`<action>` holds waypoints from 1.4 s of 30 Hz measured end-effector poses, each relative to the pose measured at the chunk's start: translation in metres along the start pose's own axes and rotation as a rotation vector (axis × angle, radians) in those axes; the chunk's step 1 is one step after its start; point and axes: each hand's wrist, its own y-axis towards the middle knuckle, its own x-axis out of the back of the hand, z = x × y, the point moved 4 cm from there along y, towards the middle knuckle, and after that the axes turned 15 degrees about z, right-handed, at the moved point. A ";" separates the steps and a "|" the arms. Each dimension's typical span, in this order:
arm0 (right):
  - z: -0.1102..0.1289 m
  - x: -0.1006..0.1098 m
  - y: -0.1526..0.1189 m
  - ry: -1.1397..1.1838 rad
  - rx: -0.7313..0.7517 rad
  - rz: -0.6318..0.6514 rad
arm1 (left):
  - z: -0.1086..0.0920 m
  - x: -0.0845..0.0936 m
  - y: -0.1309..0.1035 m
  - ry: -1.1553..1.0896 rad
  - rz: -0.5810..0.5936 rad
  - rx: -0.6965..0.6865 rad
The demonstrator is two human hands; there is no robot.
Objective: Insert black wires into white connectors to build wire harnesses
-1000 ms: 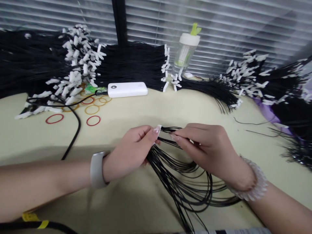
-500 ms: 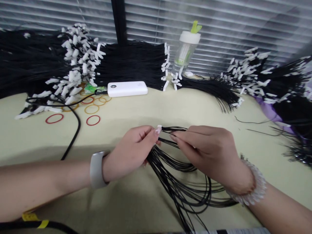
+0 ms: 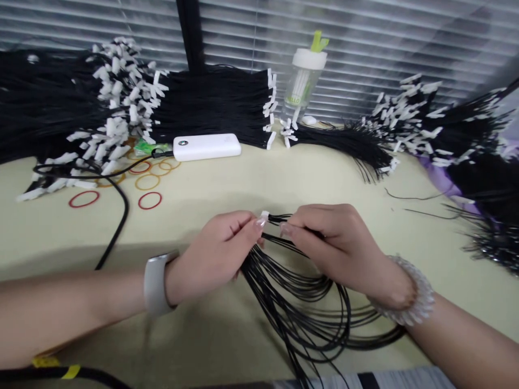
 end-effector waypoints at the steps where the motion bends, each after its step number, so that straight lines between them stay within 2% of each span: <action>1: -0.001 0.000 0.000 -0.001 -0.014 -0.007 | 0.000 0.000 0.000 0.000 0.003 0.000; 4: -0.002 -0.002 0.000 -0.012 -0.013 -0.017 | 0.002 0.000 0.000 -0.002 0.020 -0.003; 9: 0.001 -0.003 -0.001 -0.121 0.087 -0.033 | 0.002 0.000 0.001 0.004 0.031 -0.005; 14: -0.001 -0.005 -0.001 -0.194 0.068 -0.019 | 0.000 0.000 0.001 0.022 0.047 0.016; 24: 0.000 -0.012 -0.002 -0.055 0.146 0.004 | 0.001 0.000 0.000 0.068 0.070 0.002; 33: 0.004 -0.012 -0.008 -0.251 0.153 -0.186 | 0.004 0.000 0.001 0.010 0.086 0.017; 42: 0.000 -0.017 -0.011 -0.432 0.159 -0.220 | 0.001 0.001 0.001 0.056 0.083 -0.015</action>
